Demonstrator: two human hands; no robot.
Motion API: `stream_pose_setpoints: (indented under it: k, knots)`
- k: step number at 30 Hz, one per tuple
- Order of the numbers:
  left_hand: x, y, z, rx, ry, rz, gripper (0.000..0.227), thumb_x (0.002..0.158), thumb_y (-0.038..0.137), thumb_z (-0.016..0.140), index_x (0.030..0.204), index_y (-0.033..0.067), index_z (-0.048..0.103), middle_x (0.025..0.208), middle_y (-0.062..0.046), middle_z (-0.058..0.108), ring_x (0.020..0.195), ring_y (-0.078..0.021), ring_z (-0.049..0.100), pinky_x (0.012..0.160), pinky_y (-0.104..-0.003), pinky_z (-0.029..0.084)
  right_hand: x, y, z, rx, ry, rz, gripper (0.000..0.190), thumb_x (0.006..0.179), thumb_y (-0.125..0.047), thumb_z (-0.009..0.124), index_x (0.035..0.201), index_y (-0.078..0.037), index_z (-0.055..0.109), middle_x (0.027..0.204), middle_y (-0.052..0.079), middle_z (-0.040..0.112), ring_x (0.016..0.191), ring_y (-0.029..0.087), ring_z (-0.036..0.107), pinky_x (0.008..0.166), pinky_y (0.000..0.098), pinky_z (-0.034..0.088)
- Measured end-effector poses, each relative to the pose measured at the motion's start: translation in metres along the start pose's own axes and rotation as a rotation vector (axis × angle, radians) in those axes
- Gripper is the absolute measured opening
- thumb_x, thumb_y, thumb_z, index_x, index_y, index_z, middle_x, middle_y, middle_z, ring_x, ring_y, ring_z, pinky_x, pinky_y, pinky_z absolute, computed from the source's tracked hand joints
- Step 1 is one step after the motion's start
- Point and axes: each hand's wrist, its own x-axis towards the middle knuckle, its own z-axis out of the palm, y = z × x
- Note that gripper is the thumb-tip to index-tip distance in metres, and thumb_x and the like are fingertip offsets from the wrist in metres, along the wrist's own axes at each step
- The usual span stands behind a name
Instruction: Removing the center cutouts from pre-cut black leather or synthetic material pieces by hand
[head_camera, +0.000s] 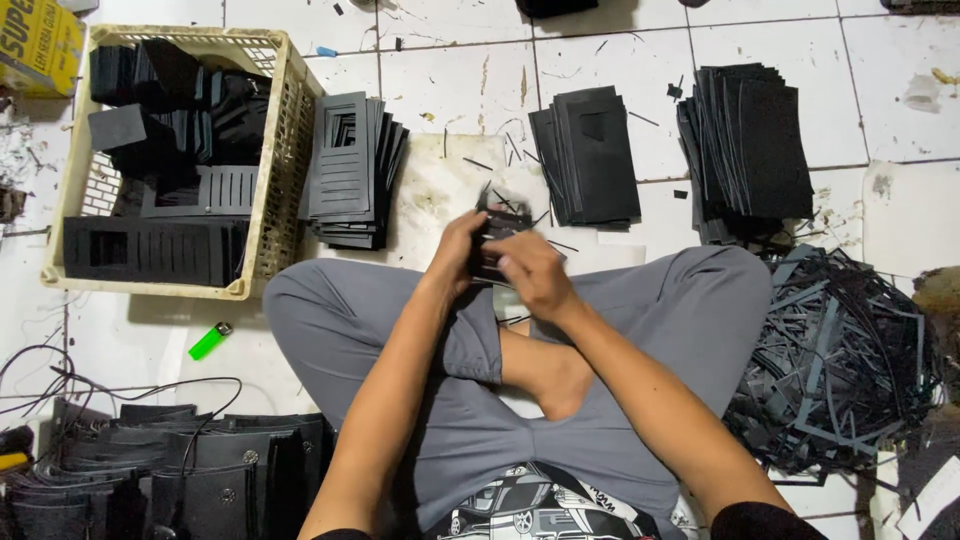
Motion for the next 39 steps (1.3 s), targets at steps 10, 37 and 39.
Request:
stream_pose_setpoints:
  k: [10, 37, 39]
  knots:
    - [-0.067, 0.065, 0.000, 0.154, -0.039, 0.289, 0.040, 0.099, 0.019, 0.058, 0.136, 0.0028, 0.062, 0.104, -0.017, 0.071, 0.094, -0.0286, 0.072, 0.083, -0.046, 0.061, -0.001, 0.062, 0.020, 0.648, 0.187, 0.743, 0.036, 0.104, -0.023, 0.058, 0.131, 0.000, 0.066, 0.091, 0.017, 0.073, 0.073, 0.023, 0.074, 0.066, 0.0296, 0.059]
    - [-0.117, 0.169, -0.054, 1.258, 0.612, 0.903, 0.024, 0.093, 0.014, 0.069, 0.115, 0.0029, 0.071, 0.097, -0.018, 0.072, 0.094, -0.0376, 0.070, 0.082, -0.049, 0.057, 0.052, 0.057, -0.007, -0.252, -0.122, 0.561, 0.025, 0.088, -0.008, 0.074, 0.112, -0.003, 0.078, 0.084, 0.019, 0.075, 0.078, 0.037, 0.074, 0.064, 0.0407, 0.058]
    - [-0.125, 0.161, -0.027, 1.224, 0.314, 0.775, 0.032, 0.094, 0.020, 0.066, 0.122, 0.0038, 0.068, 0.096, -0.021, 0.074, 0.092, -0.0406, 0.071, 0.079, -0.052, 0.057, 0.028, 0.044, -0.051, -0.543, -0.431, 0.752, 0.042, 0.092, -0.035, 0.068, 0.124, -0.008, 0.072, 0.110, 0.018, 0.076, 0.105, 0.041, 0.072, 0.089, 0.0532, 0.057]
